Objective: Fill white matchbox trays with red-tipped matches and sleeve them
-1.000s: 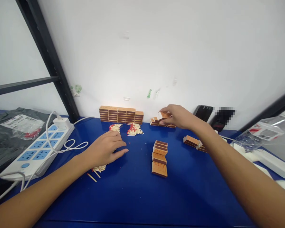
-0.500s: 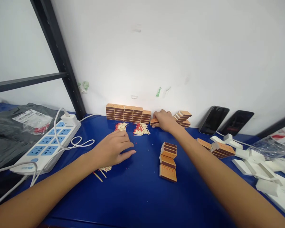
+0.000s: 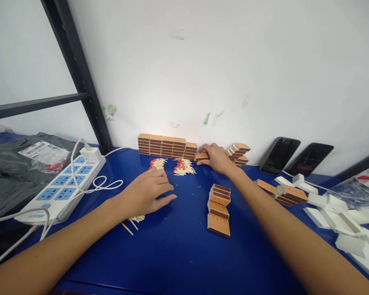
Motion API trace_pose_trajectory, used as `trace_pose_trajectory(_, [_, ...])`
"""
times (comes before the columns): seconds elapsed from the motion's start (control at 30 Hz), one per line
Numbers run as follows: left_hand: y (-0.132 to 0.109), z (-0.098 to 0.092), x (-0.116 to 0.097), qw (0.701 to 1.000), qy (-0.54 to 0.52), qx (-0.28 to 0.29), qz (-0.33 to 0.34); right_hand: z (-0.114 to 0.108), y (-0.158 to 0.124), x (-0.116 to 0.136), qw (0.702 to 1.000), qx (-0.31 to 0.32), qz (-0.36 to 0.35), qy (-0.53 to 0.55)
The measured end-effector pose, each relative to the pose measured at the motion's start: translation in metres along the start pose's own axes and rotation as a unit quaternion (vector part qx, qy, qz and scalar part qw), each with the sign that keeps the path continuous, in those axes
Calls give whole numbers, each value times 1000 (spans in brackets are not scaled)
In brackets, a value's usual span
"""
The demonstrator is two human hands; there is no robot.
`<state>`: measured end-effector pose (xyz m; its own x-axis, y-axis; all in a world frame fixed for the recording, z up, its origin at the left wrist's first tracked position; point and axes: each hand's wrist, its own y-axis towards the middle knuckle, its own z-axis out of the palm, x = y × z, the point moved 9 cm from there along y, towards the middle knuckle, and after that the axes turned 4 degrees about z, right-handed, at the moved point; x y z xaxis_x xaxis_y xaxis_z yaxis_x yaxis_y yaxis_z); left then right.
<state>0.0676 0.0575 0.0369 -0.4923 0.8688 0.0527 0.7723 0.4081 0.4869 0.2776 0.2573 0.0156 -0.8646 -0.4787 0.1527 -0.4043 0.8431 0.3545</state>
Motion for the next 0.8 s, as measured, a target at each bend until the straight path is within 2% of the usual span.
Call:
trace_pose_trajectory(0.17, [0, -1, 1, 1000, 0, -3, 1, 2, -4, 5, 1000, -11, -28, 0])
trace_pose_trajectory(0.43, [0, 2, 2, 1000, -3, 11, -5, -7, -15, 3, 996, 2, -38, -81])
trace_pose_trajectory(0.63, [0, 1, 3, 1000, -3, 2, -3, -1, -10, 11, 991, 5, -44, -127])
trace_pose_trajectory(0.8, [0, 2, 3, 1000, -5, 6, -3, -1, -6, 16, 986, -21, -45, -159])
